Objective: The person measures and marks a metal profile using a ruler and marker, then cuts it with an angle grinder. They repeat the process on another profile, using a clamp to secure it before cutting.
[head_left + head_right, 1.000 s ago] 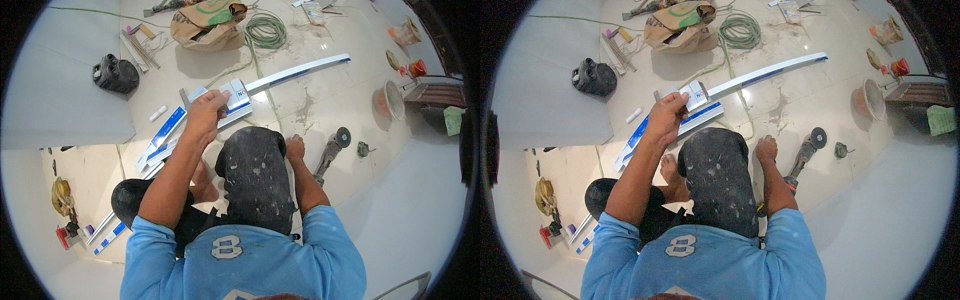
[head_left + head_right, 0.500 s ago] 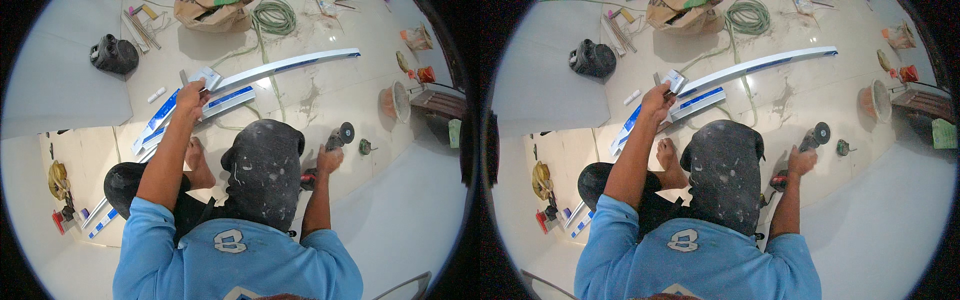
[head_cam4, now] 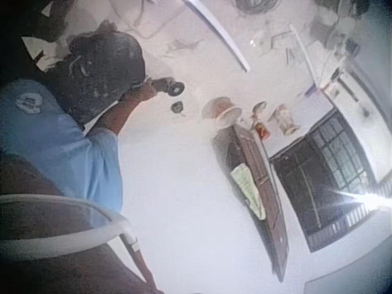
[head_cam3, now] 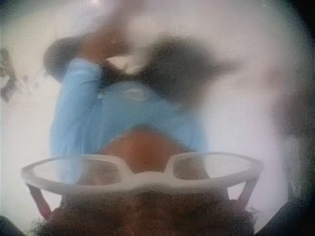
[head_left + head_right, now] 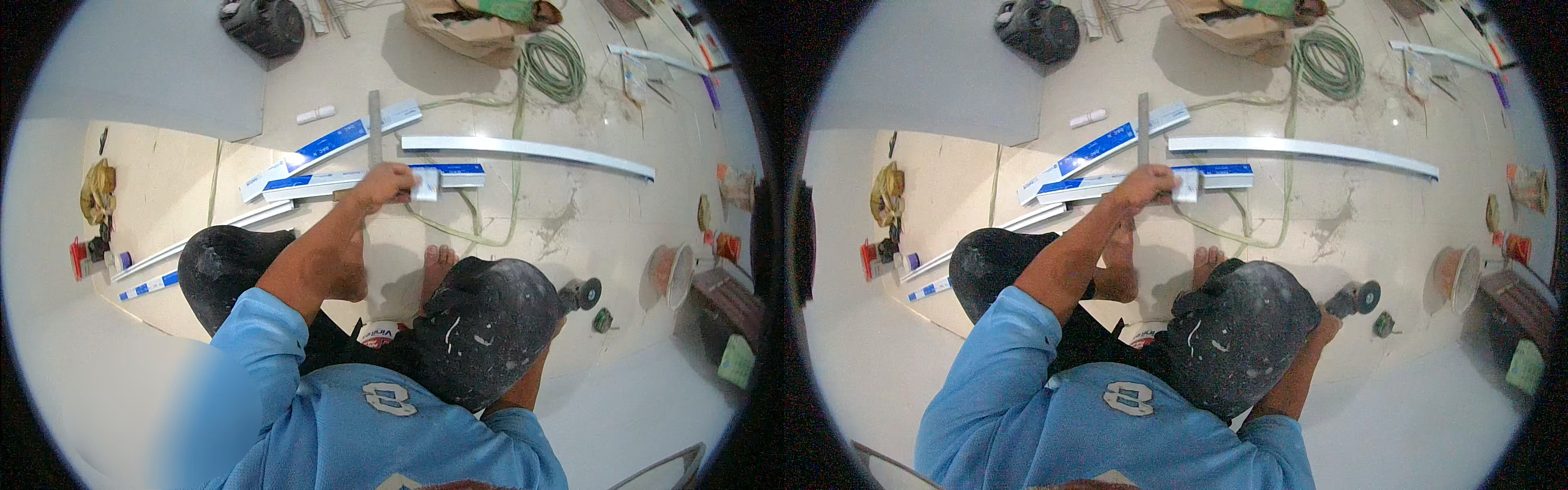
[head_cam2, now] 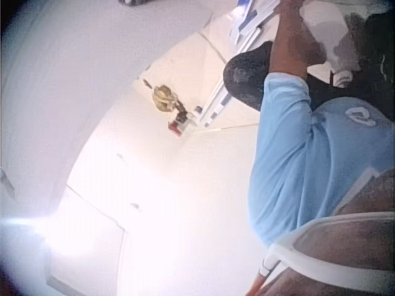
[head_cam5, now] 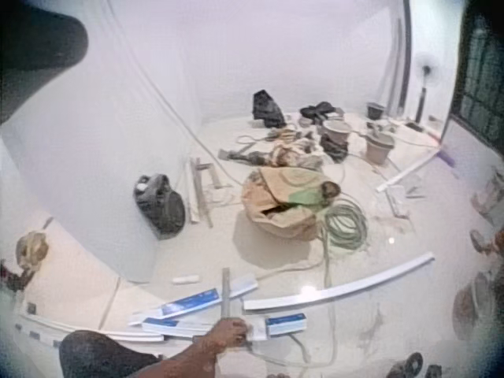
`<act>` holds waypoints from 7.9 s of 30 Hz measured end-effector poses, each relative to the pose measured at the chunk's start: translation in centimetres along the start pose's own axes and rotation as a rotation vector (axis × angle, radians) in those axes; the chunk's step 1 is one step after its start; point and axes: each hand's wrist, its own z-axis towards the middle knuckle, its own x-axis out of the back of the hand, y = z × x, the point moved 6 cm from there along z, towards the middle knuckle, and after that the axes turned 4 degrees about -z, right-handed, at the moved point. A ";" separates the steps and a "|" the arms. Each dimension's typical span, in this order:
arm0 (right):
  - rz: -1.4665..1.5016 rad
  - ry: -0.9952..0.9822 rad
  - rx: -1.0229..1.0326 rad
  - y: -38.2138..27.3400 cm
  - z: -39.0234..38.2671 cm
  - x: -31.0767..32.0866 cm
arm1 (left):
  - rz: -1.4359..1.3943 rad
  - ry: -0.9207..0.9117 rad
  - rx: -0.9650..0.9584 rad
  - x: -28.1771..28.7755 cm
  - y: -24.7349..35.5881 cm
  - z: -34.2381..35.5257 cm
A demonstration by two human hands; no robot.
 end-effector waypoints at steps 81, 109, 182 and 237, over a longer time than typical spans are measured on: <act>-0.283 0.375 1.537 -74.5 -5.3 31.9 | 1.135 -0.233 -0.194 1.3 11.1 -28.4; 0.186 0.349 1.364 -50.7 -3.0 19.1 | 0.413 0.043 0.006 0.5 0.5 -4.8; 0.350 -0.187 0.355 -32.0 -14.0 18.7 | 0.225 0.356 -0.257 -3.4 -3.7 2.1; 0.275 -0.215 0.303 -34.0 -14.5 19.8 | 0.170 0.353 -0.161 -3.8 -3.2 1.5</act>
